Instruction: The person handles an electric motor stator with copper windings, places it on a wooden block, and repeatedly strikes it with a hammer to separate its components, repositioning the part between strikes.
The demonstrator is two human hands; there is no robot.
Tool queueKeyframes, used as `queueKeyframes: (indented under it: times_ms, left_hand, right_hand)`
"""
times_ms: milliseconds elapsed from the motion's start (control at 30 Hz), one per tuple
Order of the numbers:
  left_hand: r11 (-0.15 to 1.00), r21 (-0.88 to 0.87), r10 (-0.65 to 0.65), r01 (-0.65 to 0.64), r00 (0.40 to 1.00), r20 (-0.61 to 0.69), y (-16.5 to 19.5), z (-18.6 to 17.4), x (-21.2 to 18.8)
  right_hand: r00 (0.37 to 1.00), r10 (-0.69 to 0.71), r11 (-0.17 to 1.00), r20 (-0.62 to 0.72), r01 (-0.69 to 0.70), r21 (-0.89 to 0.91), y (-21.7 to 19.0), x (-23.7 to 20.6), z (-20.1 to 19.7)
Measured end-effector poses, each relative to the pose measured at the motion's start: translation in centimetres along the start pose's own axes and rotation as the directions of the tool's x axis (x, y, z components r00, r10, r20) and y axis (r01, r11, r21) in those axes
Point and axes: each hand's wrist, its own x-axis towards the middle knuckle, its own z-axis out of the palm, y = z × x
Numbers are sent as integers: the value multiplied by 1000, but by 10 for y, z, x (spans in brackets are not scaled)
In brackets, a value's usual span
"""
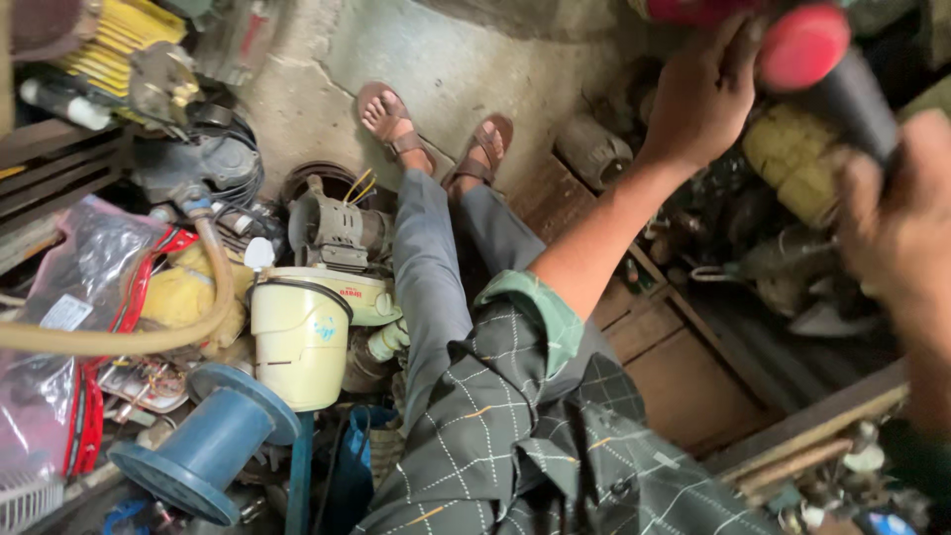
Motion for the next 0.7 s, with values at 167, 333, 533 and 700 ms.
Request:
queueKeyframes:
  times_ms: [167,333,533,700]
  left_hand:
    - [982,-2,190,-190,982,-1,23,-49,-17]
    - [988,-152,51,-36,994,96,68,-107,-88]
    - [995,88,35,-48,989,141,175,-162,-134]
    - [960,280,-29,19,999,31,201,-231,-181]
  right_hand:
    - [980,123,956,-156,-75,285,-8,-73,42]
    - [903,353,509,-247,36,860,-43,-103,75]
    - [726,238,180,-645,620,764,-107,-55,-78]
    - [215,112,248,-970,940,236,-66,18,-235]
